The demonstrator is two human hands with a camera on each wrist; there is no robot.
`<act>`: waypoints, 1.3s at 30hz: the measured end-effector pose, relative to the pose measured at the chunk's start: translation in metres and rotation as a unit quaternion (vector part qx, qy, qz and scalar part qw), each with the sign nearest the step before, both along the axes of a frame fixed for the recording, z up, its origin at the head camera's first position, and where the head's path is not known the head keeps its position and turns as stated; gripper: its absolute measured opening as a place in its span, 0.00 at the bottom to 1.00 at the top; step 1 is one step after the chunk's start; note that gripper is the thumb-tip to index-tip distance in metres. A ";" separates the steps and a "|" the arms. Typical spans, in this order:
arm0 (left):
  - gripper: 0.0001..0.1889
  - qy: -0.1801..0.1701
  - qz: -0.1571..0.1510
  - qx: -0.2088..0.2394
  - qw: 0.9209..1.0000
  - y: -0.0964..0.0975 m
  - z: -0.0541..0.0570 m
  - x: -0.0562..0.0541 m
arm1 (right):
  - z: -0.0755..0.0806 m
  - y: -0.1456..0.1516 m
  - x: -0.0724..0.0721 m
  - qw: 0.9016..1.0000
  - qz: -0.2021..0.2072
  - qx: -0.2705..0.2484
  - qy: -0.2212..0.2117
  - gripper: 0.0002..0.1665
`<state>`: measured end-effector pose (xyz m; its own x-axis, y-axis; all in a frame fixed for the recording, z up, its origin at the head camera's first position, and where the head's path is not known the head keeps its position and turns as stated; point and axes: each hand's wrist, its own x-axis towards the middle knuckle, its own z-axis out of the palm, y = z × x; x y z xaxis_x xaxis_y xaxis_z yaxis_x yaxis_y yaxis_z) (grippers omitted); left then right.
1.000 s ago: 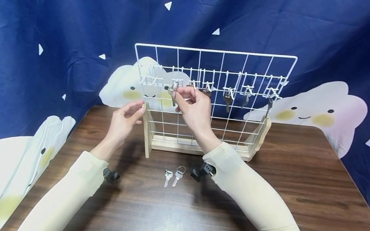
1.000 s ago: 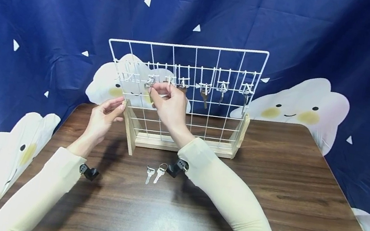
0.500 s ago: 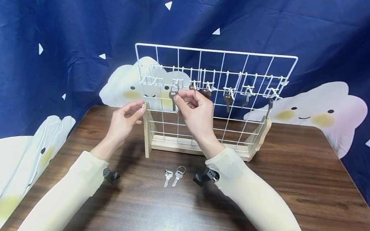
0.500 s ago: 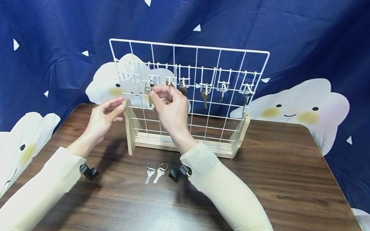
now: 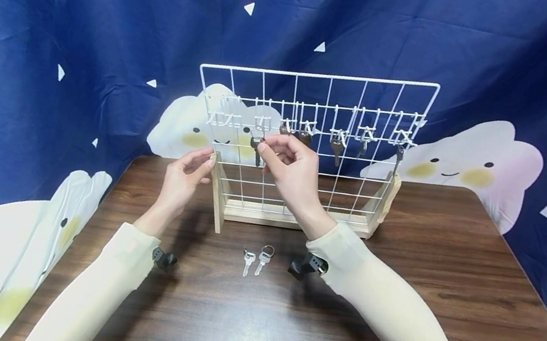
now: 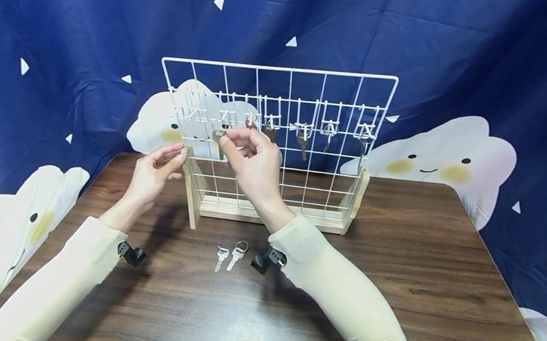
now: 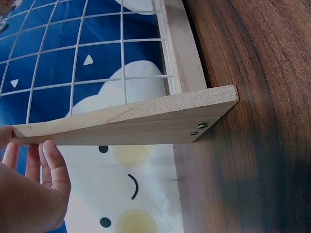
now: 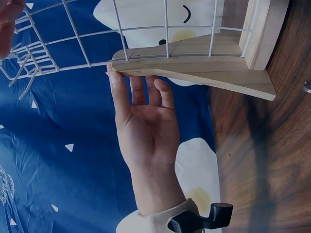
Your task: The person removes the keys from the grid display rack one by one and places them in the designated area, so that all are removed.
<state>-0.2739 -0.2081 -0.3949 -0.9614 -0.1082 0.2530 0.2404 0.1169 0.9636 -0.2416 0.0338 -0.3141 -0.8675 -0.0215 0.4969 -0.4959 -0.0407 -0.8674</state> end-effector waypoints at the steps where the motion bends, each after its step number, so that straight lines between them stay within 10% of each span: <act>1: 0.23 -0.001 0.000 0.001 1.000 0.000 0.000 0.000 | 0.000 0.000 0.001 1.000 0.002 -0.002 0.001 0.11; 17: 0.23 0.003 0.002 -0.006 1.000 0.001 0.002 0.002 | 0.000 0.004 0.009 1.000 0.017 -0.016 0.016 0.10; 39: 0.22 0.004 0.004 -0.012 1.000 0.001 0.002 0.003 | -0.049 0.029 0.012 0.998 0.012 0.035 -0.059 0.13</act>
<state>-0.2712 -0.2068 -0.3928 -0.9586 -0.1093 0.2628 0.2467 0.1418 0.9587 -0.2291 0.0631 -0.3631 -0.9185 -0.0735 0.3885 -0.3904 0.0117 -0.9206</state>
